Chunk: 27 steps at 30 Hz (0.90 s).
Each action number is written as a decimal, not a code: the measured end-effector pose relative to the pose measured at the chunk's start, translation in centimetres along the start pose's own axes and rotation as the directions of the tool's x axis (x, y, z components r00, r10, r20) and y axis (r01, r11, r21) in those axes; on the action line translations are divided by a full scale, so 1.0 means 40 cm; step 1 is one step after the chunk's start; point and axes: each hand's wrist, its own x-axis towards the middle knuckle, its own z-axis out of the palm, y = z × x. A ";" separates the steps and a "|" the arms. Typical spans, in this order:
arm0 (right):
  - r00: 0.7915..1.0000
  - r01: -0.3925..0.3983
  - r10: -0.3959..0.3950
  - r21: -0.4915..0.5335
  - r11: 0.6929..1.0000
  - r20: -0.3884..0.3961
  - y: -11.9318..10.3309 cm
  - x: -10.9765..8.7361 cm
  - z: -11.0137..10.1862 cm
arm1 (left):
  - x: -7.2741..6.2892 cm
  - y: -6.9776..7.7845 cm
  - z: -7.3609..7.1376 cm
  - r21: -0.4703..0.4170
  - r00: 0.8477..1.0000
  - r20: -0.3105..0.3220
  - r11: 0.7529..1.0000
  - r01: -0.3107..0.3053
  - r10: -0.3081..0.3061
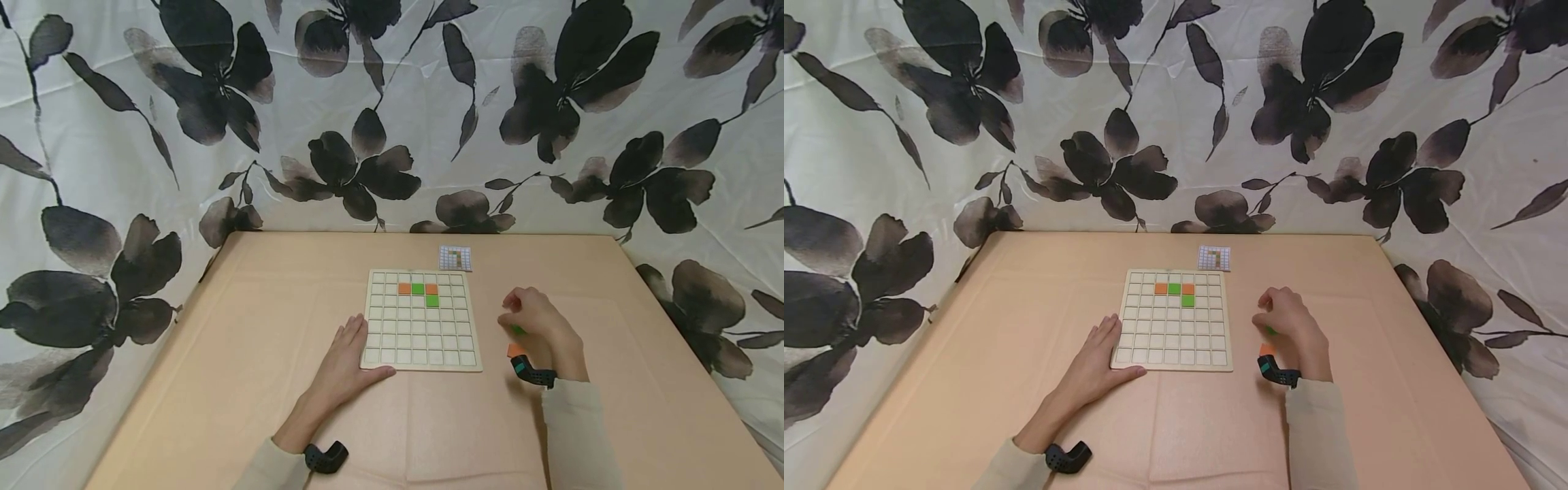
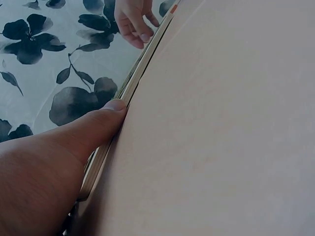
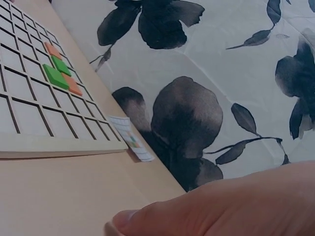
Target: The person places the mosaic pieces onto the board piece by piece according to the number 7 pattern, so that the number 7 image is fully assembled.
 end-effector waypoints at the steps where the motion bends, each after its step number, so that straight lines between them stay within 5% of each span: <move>1: 1.000 0.000 0.000 0.000 1.000 0.006 0.004 -0.002 -0.001 | -0.001 0.000 0.001 0.001 1.000 0.004 1.000 0.003 -0.003; 27: 0.997 -0.042 0.040 0.033 0.999 0.065 0.038 -0.019 -0.019 | -0.007 0.002 0.014 0.001 1.000 -0.023 1.000 -0.009 0.009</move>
